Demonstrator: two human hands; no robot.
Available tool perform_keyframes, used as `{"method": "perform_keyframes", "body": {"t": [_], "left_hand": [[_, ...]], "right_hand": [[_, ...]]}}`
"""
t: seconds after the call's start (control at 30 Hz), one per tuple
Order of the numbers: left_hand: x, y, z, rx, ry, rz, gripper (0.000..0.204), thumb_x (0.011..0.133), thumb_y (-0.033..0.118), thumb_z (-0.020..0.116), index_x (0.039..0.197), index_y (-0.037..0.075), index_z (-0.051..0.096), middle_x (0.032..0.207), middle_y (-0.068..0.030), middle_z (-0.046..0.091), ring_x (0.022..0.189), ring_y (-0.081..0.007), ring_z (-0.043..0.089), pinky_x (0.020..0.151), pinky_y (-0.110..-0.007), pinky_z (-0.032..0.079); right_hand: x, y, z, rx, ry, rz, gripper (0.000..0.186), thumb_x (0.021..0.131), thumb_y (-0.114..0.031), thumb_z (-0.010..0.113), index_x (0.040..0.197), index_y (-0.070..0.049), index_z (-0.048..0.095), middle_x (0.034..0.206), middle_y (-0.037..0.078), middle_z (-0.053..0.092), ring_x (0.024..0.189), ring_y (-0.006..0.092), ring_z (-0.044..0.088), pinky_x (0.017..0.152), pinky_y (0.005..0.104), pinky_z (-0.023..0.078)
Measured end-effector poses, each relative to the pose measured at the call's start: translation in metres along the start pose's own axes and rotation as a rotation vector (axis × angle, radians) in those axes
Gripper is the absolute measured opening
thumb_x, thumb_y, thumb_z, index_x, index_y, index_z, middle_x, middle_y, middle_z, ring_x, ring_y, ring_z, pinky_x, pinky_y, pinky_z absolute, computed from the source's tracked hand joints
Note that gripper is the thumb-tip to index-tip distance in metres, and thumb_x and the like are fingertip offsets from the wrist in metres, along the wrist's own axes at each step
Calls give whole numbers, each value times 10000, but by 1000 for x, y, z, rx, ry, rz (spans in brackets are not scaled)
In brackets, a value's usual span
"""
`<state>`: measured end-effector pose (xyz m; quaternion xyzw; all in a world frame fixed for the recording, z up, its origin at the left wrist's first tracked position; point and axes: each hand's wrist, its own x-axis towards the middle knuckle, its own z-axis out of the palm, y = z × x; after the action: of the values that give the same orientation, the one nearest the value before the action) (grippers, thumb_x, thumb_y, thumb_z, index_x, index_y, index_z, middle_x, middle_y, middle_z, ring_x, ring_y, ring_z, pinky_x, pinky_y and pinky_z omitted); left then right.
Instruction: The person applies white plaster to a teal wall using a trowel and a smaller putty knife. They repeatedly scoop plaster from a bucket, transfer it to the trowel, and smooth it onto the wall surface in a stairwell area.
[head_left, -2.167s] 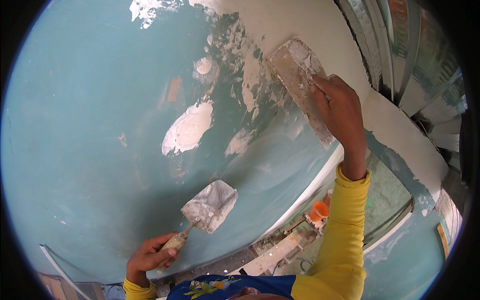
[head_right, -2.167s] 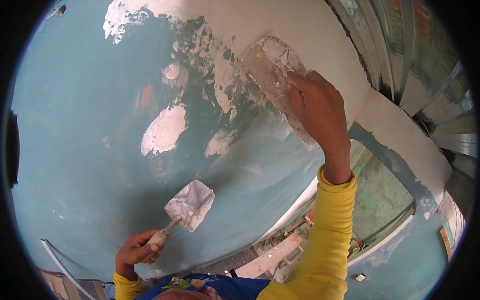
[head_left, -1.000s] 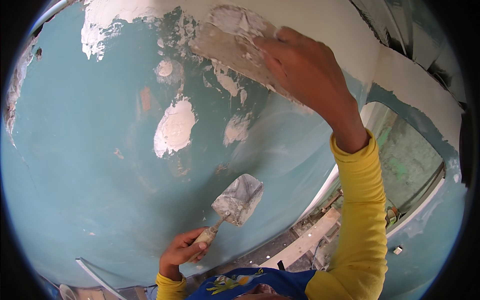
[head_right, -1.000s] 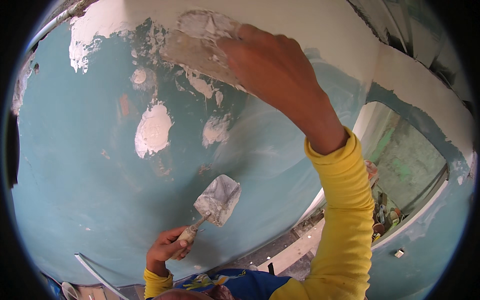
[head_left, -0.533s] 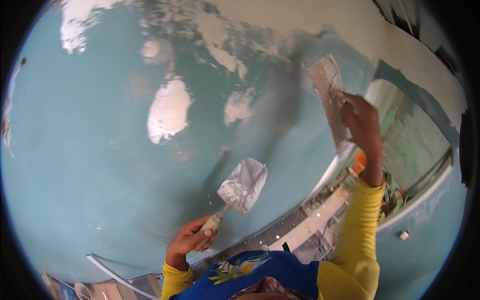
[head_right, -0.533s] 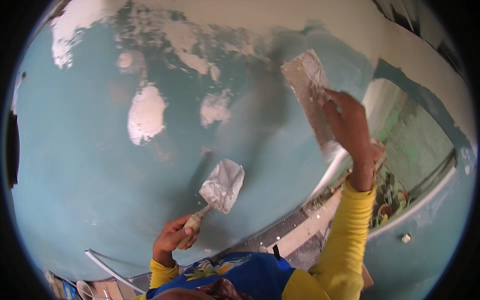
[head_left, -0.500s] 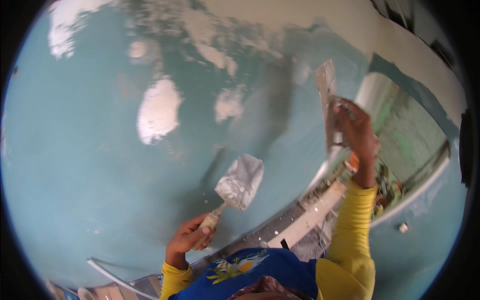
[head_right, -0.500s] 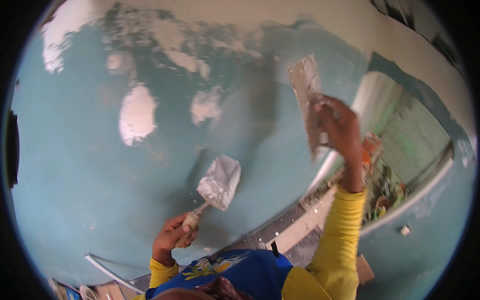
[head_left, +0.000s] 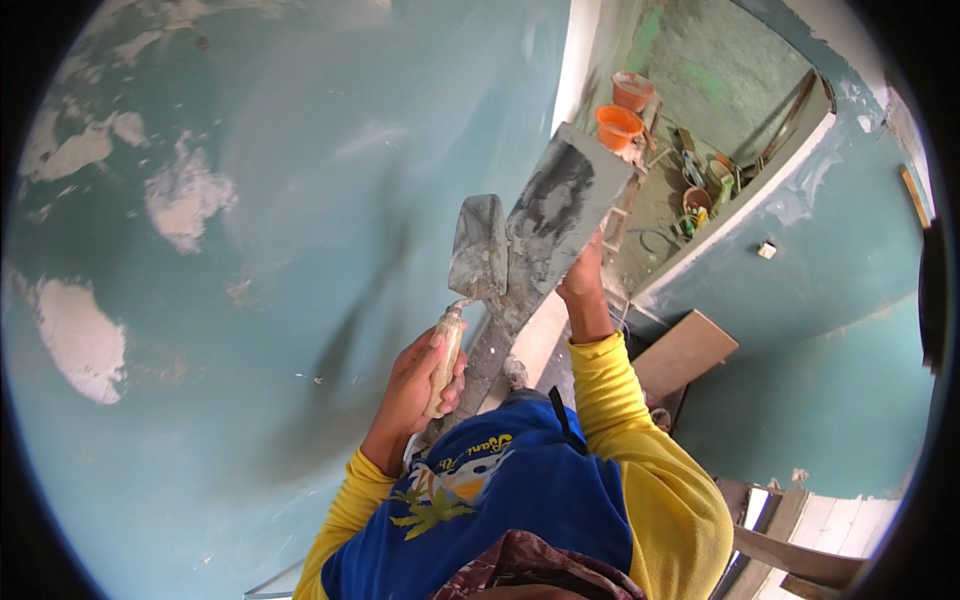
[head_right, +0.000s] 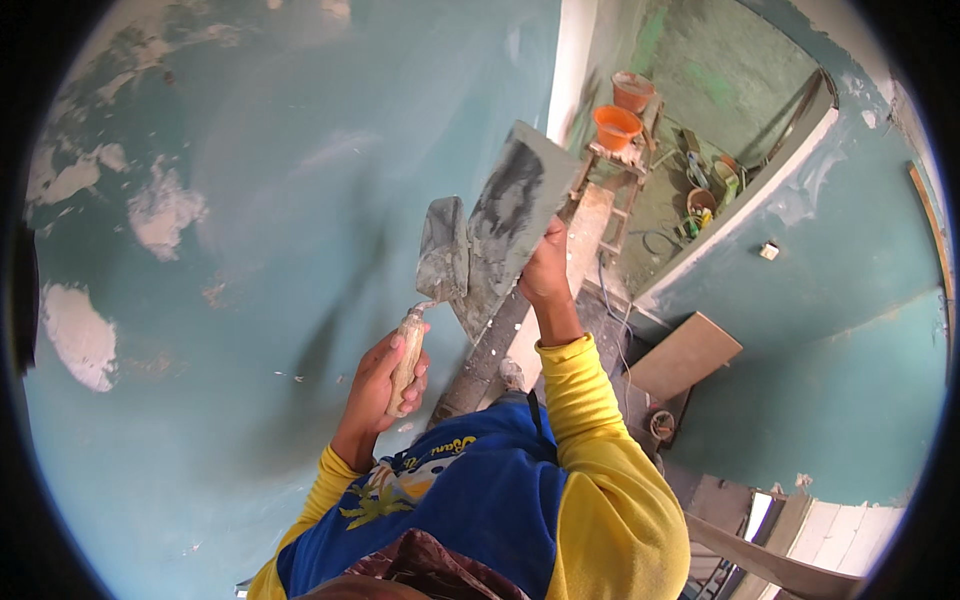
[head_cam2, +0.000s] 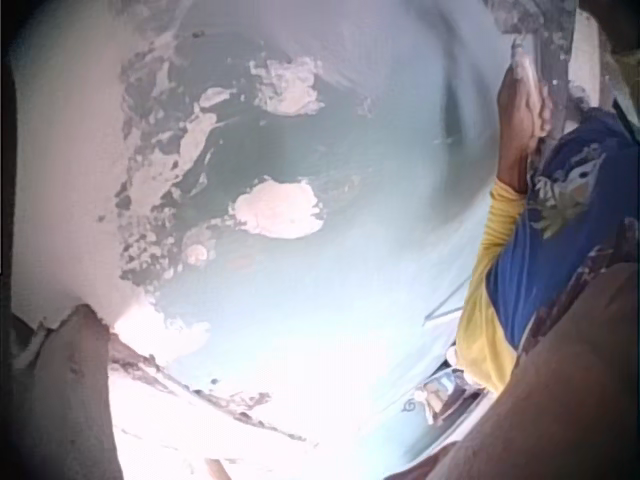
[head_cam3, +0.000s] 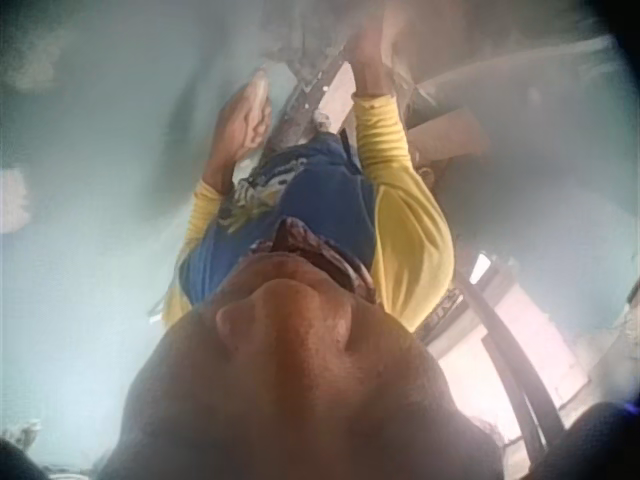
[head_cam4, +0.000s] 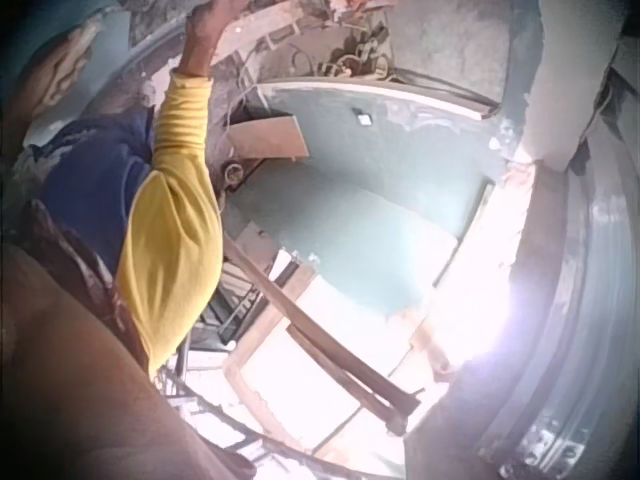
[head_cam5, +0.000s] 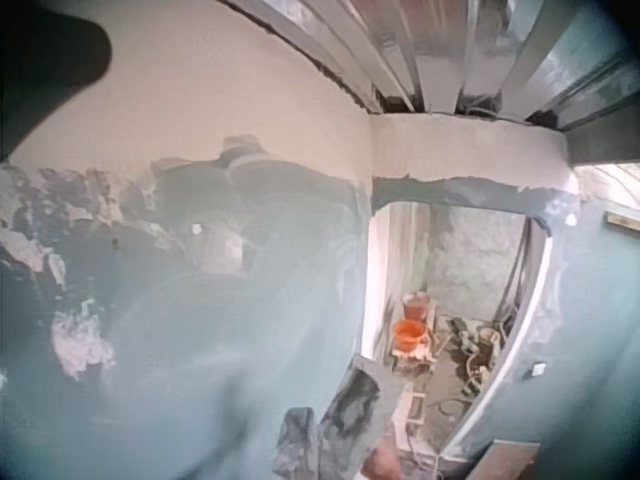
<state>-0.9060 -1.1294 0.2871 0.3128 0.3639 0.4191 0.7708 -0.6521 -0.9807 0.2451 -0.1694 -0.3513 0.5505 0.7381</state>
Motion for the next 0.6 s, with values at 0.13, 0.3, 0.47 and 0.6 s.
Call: {"method": "perform_keyframes", "body": {"t": [0.13, 0.3, 0.47, 0.6], "left_hand": [[48, -7, -2, -80, -43, -54, 469, 1104, 374, 484, 1435, 40, 500, 874, -58, 555, 562, -91, 485, 423, -224, 376], [95, 5, 3, -113, -209, 68, 505, 1100, 392, 489, 1450, 28, 488, 872, -65, 563, 536, -82, 473, 407, -219, 373], [164, 22, 34, 9, -157, -8, 503, 1101, 393, 479, 1455, 36, 493, 862, -61, 571, 522, -75, 468, 411, -211, 379], [213, 10, 48, 100, -125, -162, 502, 1096, 406, 484, 1439, 40, 507, 861, -51, 570, 531, -69, 466, 412, -208, 371]], "right_hand": [[-1, 17, -32, -418, -62, -23, 142, 989, -44, 633, 1077, 19, 725, 945, 43, 725, 772, 112, 664, 692, 268, 538], [-7, 23, -76, -561, -117, 209, 125, 970, -29, 657, 1039, 46, 728, 861, 49, 703, 677, 119, 649, 625, 267, 527], [73, -8, -121, -204, 355, 160, 139, 1007, -82, 628, 1085, -4, 714, 932, 43, 727, 760, 122, 679, 675, 270, 555], [130, -38, -145, 41, 273, -136, 150, 1001, -85, 625, 1115, -26, 702, 1009, 46, 741, 854, 135, 714, 751, 289, 590]]}}
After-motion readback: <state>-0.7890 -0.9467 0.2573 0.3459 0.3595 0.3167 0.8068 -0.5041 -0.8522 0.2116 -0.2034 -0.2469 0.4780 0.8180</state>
